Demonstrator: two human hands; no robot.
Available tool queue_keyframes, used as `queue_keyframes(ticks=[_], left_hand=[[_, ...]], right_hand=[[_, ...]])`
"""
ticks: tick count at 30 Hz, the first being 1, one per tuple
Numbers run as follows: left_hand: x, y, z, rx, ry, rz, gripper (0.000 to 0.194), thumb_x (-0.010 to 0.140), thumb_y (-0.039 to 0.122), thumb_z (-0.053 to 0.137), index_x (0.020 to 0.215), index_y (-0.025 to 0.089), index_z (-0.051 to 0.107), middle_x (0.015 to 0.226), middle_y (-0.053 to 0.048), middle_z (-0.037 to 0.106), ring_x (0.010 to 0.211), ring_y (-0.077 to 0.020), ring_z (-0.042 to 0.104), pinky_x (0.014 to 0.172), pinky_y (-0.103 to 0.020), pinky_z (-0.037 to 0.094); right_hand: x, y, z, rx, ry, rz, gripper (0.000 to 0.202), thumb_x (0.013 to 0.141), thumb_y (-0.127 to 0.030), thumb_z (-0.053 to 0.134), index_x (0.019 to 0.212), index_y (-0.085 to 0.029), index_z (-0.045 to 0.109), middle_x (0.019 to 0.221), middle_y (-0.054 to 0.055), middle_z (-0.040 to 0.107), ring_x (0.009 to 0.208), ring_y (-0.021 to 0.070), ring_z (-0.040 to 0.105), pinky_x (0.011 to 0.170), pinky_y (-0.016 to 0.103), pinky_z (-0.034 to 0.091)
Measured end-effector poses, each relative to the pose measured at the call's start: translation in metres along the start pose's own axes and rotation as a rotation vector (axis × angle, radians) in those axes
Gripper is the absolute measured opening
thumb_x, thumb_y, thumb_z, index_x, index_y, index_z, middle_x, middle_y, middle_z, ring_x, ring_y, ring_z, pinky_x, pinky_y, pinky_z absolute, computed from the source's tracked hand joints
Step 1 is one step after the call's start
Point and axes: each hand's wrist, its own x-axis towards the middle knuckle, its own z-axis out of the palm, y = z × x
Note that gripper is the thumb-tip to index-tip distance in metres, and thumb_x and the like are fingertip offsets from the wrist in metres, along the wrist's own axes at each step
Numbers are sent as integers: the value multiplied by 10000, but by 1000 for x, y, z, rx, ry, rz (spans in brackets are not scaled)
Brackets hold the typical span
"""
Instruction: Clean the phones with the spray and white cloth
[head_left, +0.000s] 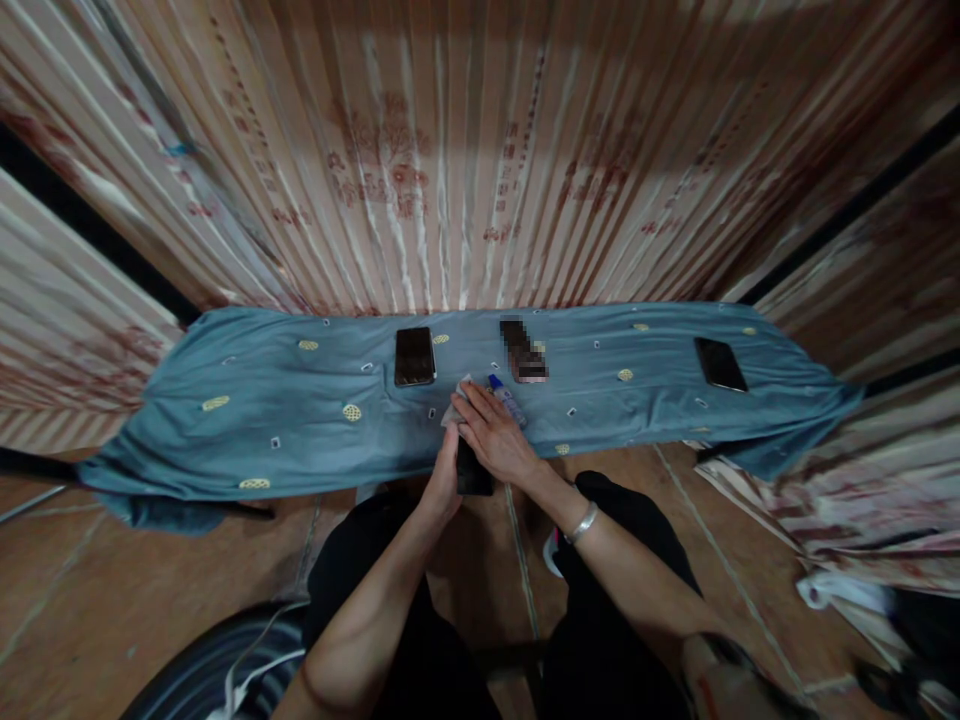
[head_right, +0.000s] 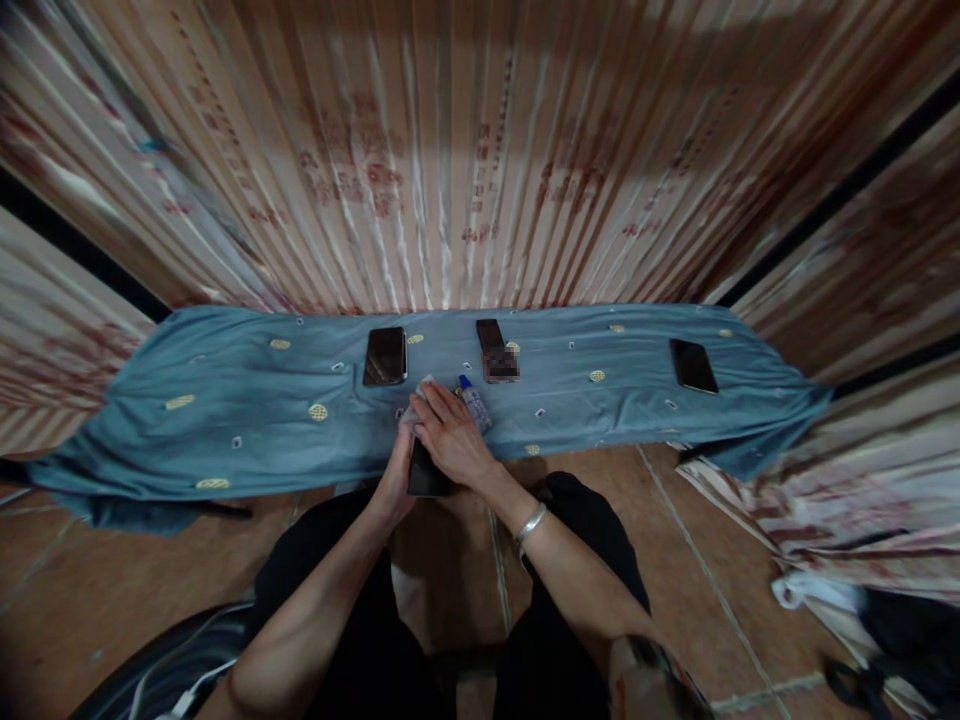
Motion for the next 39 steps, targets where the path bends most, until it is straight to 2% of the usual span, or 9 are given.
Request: queue_keyframes(ticks=[3, 7, 10, 15, 19, 25, 30, 39], left_hand=[[-1, -2, -1, 15, -17, -56, 445, 1008, 346, 428, 1401, 194, 571, 1325, -54, 677, 1384, -243, 492, 1170, -337, 362], [0, -3, -3, -24, -51, -106, 480, 1002, 402, 423, 1410, 193, 562, 1311, -86, 684, 1340, -231, 544, 1183, -373, 355], [1, 1, -3, -45, -67, -136, 515, 1009, 429, 383, 1426, 171, 543, 1306, -108, 685, 1307, -240, 575, 1169, -399, 380], [2, 8, -2, -71, -67, -156, 529, 1024, 428, 329, 1428, 158, 537, 1264, -115, 707, 1234, -242, 632, 1132, -407, 426], [6, 9, -2, -80, -63, -115, 537, 1020, 441, 350, 1391, 120, 567, 1213, -128, 729, 1207, -245, 648, 1126, -393, 431], [9, 10, -3, -78, -9, -89, 491, 1026, 398, 357, 1335, 119, 617, 1160, -117, 750, 1187, -235, 661, 1124, -379, 434], [12, 11, -4, -84, -6, -63, 494, 1011, 416, 398, 1291, 94, 647, 1141, -129, 755, 1210, -243, 647, 1124, -368, 432], [19, 18, -5, -73, 56, 52, 470, 1010, 392, 390, 1183, 78, 694, 1074, -123, 772, 1193, -246, 656, 1100, -374, 454]], right_hand=[[2, 6, -1, 8, 25, 32, 495, 1023, -282, 382, 1489, -129, 443, 1563, 156, 426, 1486, 257, 339, 1211, 488, 330], [5, 14, -1, 34, 51, 76, 516, 1034, -311, 332, 1514, -135, 403, 1526, 164, 474, 1454, 253, 394, 1200, 503, 346], [5, 21, 2, 74, 69, 102, 535, 1040, -333, 291, 1501, -92, 415, 1509, 176, 491, 1453, 246, 396, 1215, 478, 330], [2, 28, 14, 218, 100, 237, 565, 1040, -381, 265, 1538, -128, 351, 1568, 152, 416, 1489, 223, 340, 1228, 464, 300], [1, 27, 24, 411, 145, 374, 574, 1015, -373, 330, 1546, -155, 339, 1577, 124, 411, 1479, 223, 360, 1233, 468, 274], [3, 28, 32, 602, 195, 542, 584, 961, -363, 442, 1503, -147, 430, 1539, 118, 469, 1463, 243, 390, 1249, 467, 216], [-2, 28, 38, 648, 189, 513, 548, 961, -366, 455, 1486, -206, 465, 1528, 81, 488, 1449, 235, 413, 1240, 477, 238], [-15, 14, 42, 623, 120, 465, 531, 981, -362, 435, 1480, -183, 474, 1462, 111, 563, 1407, 261, 474, 1206, 492, 315]])
